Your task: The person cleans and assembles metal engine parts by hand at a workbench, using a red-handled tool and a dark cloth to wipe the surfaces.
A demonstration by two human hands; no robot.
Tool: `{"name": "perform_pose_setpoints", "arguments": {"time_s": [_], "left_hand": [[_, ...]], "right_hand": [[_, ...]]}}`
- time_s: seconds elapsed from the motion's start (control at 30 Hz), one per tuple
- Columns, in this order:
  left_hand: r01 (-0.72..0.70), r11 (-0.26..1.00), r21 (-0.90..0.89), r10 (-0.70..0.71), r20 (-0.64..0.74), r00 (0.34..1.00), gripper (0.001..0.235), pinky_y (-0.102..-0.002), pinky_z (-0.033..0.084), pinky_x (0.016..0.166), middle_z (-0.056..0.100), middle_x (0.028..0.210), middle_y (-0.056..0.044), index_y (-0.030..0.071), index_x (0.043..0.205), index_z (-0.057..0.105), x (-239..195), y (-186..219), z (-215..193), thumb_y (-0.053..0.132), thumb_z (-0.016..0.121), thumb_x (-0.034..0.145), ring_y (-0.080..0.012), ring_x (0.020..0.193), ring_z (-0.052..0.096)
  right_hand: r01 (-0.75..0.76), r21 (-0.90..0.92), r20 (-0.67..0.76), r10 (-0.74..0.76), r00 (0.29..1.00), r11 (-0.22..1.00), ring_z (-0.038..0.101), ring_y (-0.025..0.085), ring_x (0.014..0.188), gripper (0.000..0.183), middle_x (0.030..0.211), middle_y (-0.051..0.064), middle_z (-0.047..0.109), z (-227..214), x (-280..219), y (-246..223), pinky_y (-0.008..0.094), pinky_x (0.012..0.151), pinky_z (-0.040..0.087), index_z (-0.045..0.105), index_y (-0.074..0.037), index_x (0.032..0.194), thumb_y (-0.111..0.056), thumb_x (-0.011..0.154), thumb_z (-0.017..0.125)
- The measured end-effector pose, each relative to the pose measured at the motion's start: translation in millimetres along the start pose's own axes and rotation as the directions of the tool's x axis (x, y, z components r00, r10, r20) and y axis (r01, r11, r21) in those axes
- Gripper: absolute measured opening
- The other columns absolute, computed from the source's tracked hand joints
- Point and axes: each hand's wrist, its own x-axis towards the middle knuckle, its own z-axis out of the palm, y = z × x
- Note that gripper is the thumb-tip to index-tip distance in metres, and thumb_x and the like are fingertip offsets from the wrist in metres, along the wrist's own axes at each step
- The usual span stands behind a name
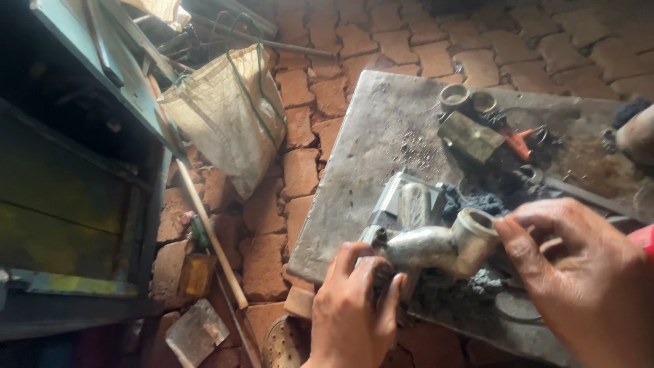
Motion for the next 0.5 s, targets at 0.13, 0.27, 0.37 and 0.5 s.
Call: {"name": "perform_pose_setpoints", "arguments": {"time_s": [0.13,0.27,0.37,0.5], "left_hand": [[-0.06,0.998,-0.028,0.06,0.0,0.998,0.018,-0.042,0.056,0.083,0.065,0.109,-0.011,0.01,0.097,0.07,-2.1,-10.0,6.5,0.016,0.079,0.083,-0.0339,0.1,0.068],[-0.085,0.996,-0.034,0.083,-0.044,0.996,0.022,-0.043,0.058,0.079,0.065,0.11,-0.014,0.01,0.096,0.071,-7.5,-27.1,16.3,0.021,0.081,0.08,-0.0339,0.099,0.07],[-0.111,0.993,-0.028,0.108,-0.091,0.99,0.028,-0.043,0.059,0.077,0.065,0.11,-0.014,0.01,0.095,0.07,-10.8,-43.3,31.0,0.03,0.083,0.081,-0.0328,0.097,0.07],[-0.036,0.996,-0.076,0.028,-0.097,0.995,0.026,-0.042,0.059,0.077,0.065,0.108,-0.012,0.011,0.094,0.069,-18.1,-66.5,59.6,0.028,0.082,0.081,-0.0309,0.094,0.071]], "right_hand": [[0.133,0.007,0.018,-0.133,0.991,0.991,0.072,0.012,0.073,0.016,0.084,0.005,0.073,-11.1,55.3,-30.2,0.028,0.061,0.054,0.073,-0.007,0.101,-0.023,0.096,0.073],[0.632,-0.126,0.133,-0.618,0.775,0.765,0.07,0.017,0.078,0.012,0.09,0.011,0.075,-5.5,124.2,-52.9,0.033,0.067,0.054,0.073,-0.004,0.093,-0.015,0.095,0.076],[0.794,-0.074,0.176,-0.776,0.606,0.604,0.07,0.022,0.089,0.01,0.094,0.013,0.074,11.1,158.9,-62.0,0.038,0.079,0.054,0.072,-0.001,0.093,-0.011,0.095,0.073],[0.771,0.042,0.382,-0.723,0.576,0.636,0.064,0.026,0.101,0.016,0.103,0.013,0.067,68.8,174.4,-52.9,0.041,0.093,0.052,0.067,-0.002,0.1,-0.017,0.102,0.061]]}}
